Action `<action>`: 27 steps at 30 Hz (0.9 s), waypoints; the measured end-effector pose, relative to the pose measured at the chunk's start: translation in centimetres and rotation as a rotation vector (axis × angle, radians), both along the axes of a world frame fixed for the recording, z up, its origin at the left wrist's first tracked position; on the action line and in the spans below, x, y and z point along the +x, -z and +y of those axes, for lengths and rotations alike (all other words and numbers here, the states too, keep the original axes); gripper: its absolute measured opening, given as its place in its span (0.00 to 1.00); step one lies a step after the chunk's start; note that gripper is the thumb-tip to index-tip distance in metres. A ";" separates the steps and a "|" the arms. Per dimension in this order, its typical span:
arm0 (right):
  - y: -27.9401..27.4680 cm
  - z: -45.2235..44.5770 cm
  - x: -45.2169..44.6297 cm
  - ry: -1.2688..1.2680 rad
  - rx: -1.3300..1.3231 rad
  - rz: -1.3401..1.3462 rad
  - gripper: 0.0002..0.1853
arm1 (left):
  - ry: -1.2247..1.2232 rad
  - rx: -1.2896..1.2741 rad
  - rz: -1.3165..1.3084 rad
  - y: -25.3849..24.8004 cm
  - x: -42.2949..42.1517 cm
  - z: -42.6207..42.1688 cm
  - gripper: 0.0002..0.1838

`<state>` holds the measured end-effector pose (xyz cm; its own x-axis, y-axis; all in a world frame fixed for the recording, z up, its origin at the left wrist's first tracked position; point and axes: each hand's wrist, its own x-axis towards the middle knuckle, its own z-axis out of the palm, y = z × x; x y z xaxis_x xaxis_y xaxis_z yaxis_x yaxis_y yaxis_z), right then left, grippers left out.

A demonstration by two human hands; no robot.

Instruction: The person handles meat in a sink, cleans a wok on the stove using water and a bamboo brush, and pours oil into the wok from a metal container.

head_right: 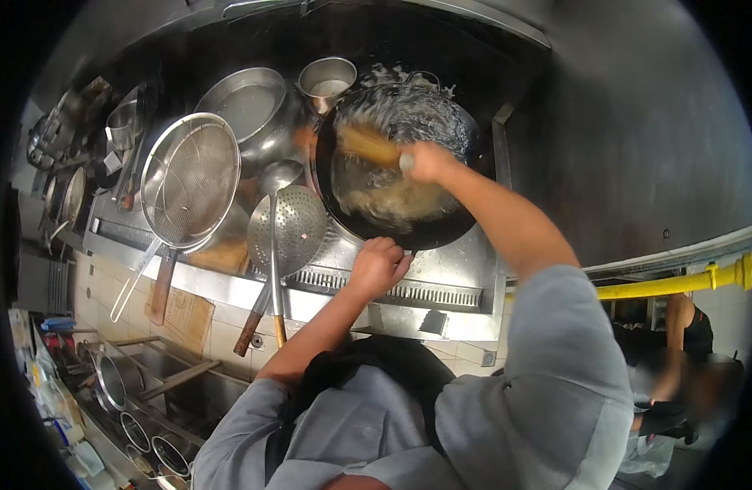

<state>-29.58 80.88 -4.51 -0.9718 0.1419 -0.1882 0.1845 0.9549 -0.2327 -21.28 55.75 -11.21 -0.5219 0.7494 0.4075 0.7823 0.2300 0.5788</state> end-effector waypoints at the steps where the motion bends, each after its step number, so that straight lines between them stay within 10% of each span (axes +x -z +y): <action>1: -0.3 0.1 2.0 -0.077 0.021 -0.005 0.34 | -0.028 0.132 -0.013 -0.9 0.2 -0.9 0.06; 6: -3.1 2.6 -0.9 0.208 0.187 -0.064 0.34 | -0.156 0.235 -0.085 -1.7 2.0 -5.0 0.14; 8: -0.6 -1.9 -3.0 0.467 -0.523 0.015 0.37 | -0.152 0.275 -0.077 -1.1 2.3 -4.2 0.14; 11: -0.4 -8.8 0.3 0.377 -0.702 -0.011 0.39 | -0.131 0.370 -0.031 -1.2 2.4 -3.3 0.10; 17: -6.0 -2.0 18.4 -0.030 -0.077 -0.320 0.39 | -0.168 0.446 -0.031 -1.0 1.0 -3.1 0.09; 18: -11.1 -1.8 18.1 0.322 -0.242 -0.522 0.36 | -0.162 0.462 -0.030 -1.0 0.9 -2.5 0.09; 27: -14.1 0.6 14.2 -0.010 0.404 -0.434 0.31 | -0.213 0.247 -0.005 2.0 1.0 2.3 0.12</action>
<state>-15.40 81.43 9.59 -0.8196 0.2763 -0.5020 0.1723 0.9543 0.2440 -20.27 58.09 -13.17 -0.6592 0.5013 0.5605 0.7284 0.2404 0.6416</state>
